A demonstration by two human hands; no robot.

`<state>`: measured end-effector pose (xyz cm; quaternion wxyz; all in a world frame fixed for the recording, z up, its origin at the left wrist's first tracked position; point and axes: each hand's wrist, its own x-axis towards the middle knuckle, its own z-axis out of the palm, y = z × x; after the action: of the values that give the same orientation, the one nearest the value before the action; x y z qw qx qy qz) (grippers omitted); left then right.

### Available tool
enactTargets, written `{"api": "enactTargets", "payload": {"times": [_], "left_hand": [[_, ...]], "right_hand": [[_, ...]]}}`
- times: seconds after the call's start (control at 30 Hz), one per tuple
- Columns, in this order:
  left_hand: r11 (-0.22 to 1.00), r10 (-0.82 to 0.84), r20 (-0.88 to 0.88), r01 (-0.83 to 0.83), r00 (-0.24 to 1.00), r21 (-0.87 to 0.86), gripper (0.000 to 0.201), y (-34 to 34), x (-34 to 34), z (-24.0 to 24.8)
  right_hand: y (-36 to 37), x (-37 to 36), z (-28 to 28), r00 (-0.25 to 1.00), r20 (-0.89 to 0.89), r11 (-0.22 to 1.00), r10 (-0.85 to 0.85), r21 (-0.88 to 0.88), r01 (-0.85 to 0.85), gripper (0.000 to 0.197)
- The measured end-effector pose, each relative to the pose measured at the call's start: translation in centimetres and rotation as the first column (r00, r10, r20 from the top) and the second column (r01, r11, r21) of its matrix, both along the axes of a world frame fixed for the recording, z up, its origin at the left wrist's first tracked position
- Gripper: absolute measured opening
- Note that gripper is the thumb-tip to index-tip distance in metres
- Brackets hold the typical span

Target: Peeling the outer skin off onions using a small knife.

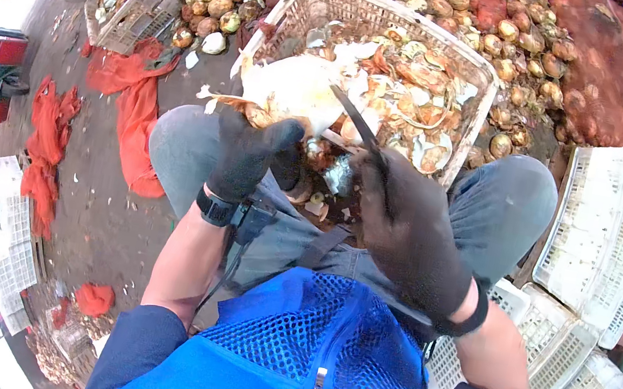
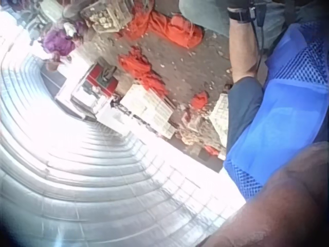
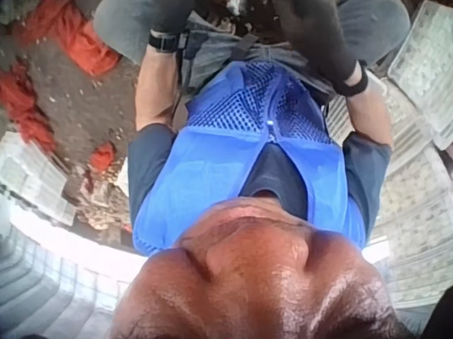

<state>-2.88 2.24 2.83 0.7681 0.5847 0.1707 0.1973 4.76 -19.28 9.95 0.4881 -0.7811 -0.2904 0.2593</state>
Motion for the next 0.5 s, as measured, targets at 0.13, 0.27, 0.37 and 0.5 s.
{"api": "enactTargets", "payload": {"times": [0.13,0.27,0.37,0.5], "left_hand": [[1.0,0.022,0.065,-0.021,0.998,-0.022,0.079,-0.5,0.2,0.6],[0.977,0.074,0.074,-0.087,0.994,0.194,0.084,0.3,0.1,-1.3],[0.974,0.081,0.065,-0.093,0.995,0.205,0.086,0.5,-0.2,-1.8],[0.943,0.124,0.032,-0.128,0.992,0.308,0.079,0.3,-0.1,-1.6]], "right_hand": [[1.0,1.2,-0.6,0.978,0.184,0.994,0.102,-0.061,-0.092,0.011],[1.0,1.2,-1.9,0.97,0.224,0.996,0.091,-0.004,-0.092,0.013],[1.0,1.2,-2.3,0.936,0.333,0.991,0.112,0.026,-0.128,0.013],[1.6,1.4,-4.3,0.896,0.417,0.987,0.155,-0.1,-0.124,0.014]]}}
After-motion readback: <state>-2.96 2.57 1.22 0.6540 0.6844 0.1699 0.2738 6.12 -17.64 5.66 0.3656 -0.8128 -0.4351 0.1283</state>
